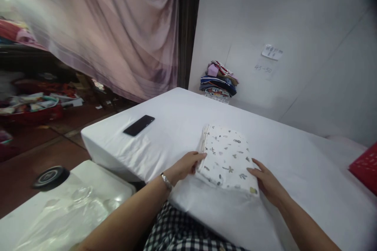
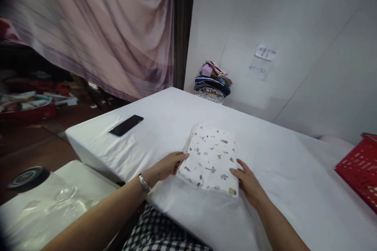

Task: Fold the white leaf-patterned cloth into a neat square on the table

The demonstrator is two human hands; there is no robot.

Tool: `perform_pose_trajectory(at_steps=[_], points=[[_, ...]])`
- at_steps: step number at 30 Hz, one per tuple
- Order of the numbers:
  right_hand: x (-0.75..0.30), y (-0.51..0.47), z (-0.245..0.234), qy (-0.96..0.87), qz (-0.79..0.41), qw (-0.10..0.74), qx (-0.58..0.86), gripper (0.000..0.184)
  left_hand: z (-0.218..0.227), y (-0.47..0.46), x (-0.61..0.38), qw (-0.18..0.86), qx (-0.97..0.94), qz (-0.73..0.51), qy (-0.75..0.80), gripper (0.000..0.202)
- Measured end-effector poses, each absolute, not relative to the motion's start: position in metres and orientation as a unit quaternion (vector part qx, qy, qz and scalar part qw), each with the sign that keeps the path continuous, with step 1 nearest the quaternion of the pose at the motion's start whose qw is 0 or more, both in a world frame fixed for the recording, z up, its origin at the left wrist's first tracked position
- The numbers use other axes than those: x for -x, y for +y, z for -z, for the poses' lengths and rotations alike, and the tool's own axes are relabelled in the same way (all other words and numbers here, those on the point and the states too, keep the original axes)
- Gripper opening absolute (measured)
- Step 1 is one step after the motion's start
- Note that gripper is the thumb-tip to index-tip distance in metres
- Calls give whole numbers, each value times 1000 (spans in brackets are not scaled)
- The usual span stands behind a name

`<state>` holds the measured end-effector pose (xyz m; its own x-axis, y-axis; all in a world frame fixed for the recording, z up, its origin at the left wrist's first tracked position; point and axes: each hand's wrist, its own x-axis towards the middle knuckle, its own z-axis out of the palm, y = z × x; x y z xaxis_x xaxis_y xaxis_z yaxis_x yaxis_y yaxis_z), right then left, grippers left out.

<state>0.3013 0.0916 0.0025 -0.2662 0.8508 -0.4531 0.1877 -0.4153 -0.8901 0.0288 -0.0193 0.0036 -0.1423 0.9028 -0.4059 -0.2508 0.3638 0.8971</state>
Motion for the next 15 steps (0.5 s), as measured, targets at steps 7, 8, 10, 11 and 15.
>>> perform_pose_trajectory(at_steps=[7, 8, 10, 11, 15], points=[[-349, 117, -12, -535, -542, 211, 612, 73, 5, -35, -60, 661, -339, -405, 534, 43], [-352, 118, -11, -553, -514, 201, 624, 69, 4, -39, -62, 660, -346, -406, 530, 45], [-353, 116, -8, -600, -437, 201, 639, 64, 4, -43, -63, 656, -342, -418, 528, 52], [-350, 115, -8, -628, -394, 211, 637, 62, 4, -44, -62, 656, -327, -429, 528, 57], [-320, 97, -15, -734, -279, 267, 559, 54, 12, -41, -56, 656, -223, -512, 508, 64]])
